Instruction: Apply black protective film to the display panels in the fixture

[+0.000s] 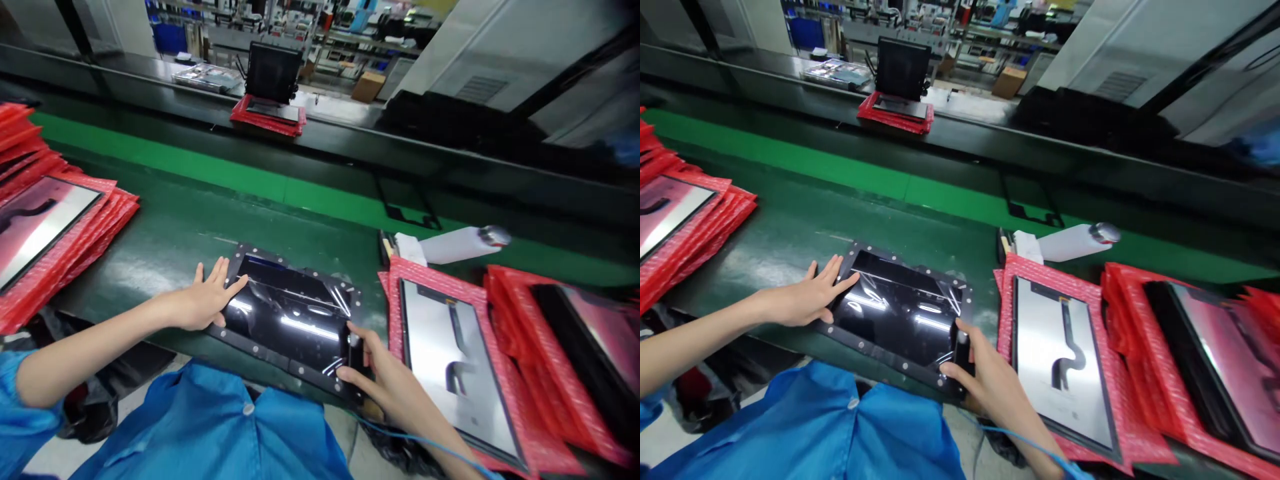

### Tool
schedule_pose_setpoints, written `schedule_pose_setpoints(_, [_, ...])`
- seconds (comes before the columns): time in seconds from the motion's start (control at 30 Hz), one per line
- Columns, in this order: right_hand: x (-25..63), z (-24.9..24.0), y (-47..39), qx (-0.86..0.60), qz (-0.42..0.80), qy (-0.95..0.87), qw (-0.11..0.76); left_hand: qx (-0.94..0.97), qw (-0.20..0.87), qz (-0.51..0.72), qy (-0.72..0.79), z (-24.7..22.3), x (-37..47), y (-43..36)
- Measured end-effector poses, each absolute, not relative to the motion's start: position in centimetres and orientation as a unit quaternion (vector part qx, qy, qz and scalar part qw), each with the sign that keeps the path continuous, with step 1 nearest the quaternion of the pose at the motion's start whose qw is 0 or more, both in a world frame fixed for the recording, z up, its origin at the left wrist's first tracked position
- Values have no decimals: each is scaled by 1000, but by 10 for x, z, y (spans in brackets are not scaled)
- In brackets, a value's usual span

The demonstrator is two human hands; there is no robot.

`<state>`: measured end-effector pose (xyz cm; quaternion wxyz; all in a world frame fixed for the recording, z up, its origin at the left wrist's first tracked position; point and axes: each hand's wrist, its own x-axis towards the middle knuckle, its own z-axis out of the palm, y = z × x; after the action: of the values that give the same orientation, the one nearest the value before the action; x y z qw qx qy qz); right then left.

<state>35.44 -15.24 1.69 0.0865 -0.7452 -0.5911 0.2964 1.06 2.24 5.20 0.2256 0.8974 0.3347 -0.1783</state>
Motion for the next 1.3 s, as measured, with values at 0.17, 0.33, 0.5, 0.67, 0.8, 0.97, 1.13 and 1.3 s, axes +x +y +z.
schedule_pose_setpoints(0.17, [356,11,-156,-751,295,-583,90,877,239,-169,382,47,13,13])
schedule_pose_setpoints(0.33, [365,31,-133,-715,233,-659,24,904,226,-76,355,33,-2,15])
schedule_pose_setpoints(0.5, [332,52,-55,-623,39,-777,79,927,199,-12,318,17,-15,18])
schedule_pose_setpoints(0.67, [291,24,-17,-638,-16,-757,138,919,141,59,363,5,-12,7])
schedule_pose_setpoints(0.8, [292,2,-23,-630,-11,-748,207,908,128,96,388,-1,-9,0])
schedule_pose_setpoints(0.97, [298,-2,-15,-644,48,-695,317,904,136,101,392,-2,-9,0])
schedule_pose_setpoints(1.13, [300,12,-3,-679,68,-678,272,894,180,128,390,1,-7,-2])
schedule_pose_setpoints(1.3, [307,23,10,-710,90,-660,227,769,440,269,378,21,5,-5])
